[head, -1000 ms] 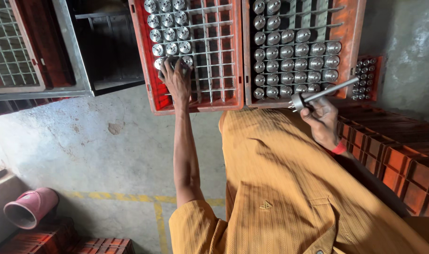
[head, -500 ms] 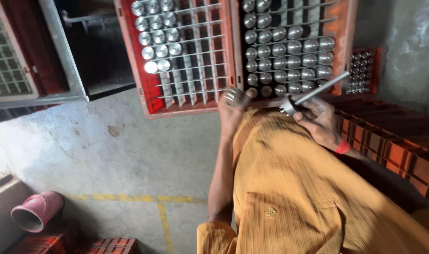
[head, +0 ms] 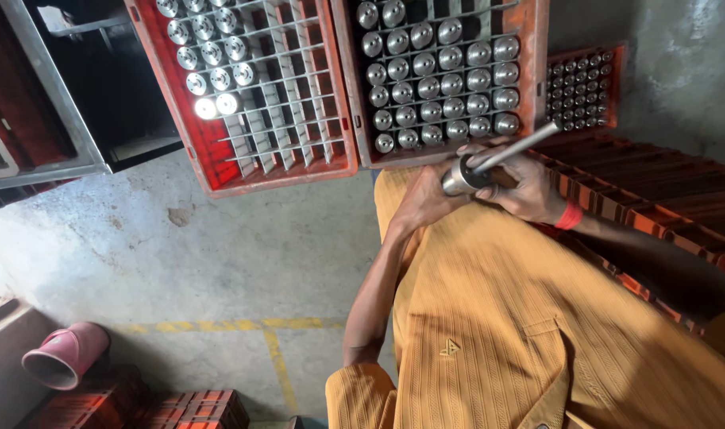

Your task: The person picks dome-shaped metal components one at a time from a divided plastic tray and presses each onto a shaft-like hand tool held in the other hand, building a stack of parts on the tool. They repeat this pick-and-press cycle across many tray slots, then carry the filled tray toward a rack at the end.

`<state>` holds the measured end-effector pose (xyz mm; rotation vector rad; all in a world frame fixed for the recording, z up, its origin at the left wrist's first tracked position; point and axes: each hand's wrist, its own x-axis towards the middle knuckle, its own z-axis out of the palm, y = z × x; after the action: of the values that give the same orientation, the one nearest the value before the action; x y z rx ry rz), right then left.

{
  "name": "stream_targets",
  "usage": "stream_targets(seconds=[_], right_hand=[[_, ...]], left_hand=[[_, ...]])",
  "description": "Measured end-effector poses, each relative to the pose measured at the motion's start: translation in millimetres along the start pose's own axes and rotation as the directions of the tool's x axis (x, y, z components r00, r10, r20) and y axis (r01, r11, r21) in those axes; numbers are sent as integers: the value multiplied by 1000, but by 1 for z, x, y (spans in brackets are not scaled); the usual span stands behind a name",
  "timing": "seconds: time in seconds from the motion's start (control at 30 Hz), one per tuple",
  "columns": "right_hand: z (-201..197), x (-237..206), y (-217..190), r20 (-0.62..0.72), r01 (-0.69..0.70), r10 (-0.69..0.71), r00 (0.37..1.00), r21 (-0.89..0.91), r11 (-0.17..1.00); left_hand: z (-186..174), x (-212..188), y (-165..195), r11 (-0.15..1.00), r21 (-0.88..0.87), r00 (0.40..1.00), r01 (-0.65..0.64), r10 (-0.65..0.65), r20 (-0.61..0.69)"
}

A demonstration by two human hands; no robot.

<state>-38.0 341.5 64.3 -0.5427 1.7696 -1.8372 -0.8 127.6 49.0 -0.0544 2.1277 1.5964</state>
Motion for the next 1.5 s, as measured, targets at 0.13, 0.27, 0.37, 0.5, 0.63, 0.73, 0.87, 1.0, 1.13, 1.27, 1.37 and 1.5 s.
stream_targets(seconds=[0.13, 0.27, 0.37, 0.5, 0.63, 0.73, 0.87, 1.0, 1.13, 1.27, 1.37, 1.5], right_hand=[[-29, -5, 15, -163, -68, 86, 983, 117, 991], [-63, -12, 15, -514, 9, 118, 850, 237, 971], [-81, -21, 7, -635, 114, 67, 770, 240, 964], [-78, -26, 4, -692, 143, 56, 720, 228, 963], [-58, -31, 10, -667, 117, 88, 740, 257, 959], [-41, -35, 23, -646, 79, 130, 753, 285, 955], [-31, -44, 43, -614, 80, 147, 775, 327, 942], [-15, -49, 53, -596, 43, 146, 790, 291, 956], [3, -40, 48, -554, -11, 158, 817, 259, 966], [22, -25, 44, -503, 17, 140, 853, 296, 955], [34, -13, 47, -470, 8, 109, 876, 240, 971], [41, -10, 49, -444, -8, 116, 889, 238, 971]], left_hand=[[10, 17, -5, 992, -118, 996, -44, 53, 69], [0, 60, -18, 976, 216, 978, -30, 73, -196], [-9, 109, -25, 926, 366, 936, -86, 201, -288], [-8, 170, -21, 816, 552, 883, -171, 376, -281], [-5, 175, -23, 683, 671, 761, -290, 590, -271], [-14, 137, -45, 784, 525, 745, -333, 560, -364], [-70, 62, -88, 827, 507, 633, -244, 532, -562], [-179, 7, -134, 810, 569, 517, 144, 429, -741], [-253, -19, -164, 686, 621, 525, 380, 393, -755], [-275, -13, -174, 649, 624, 594, 436, 313, -741], [-280, 1, -167, 685, 628, 598, 369, 342, -725], [-284, -10, -147, 714, 617, 641, 331, 310, -702]])
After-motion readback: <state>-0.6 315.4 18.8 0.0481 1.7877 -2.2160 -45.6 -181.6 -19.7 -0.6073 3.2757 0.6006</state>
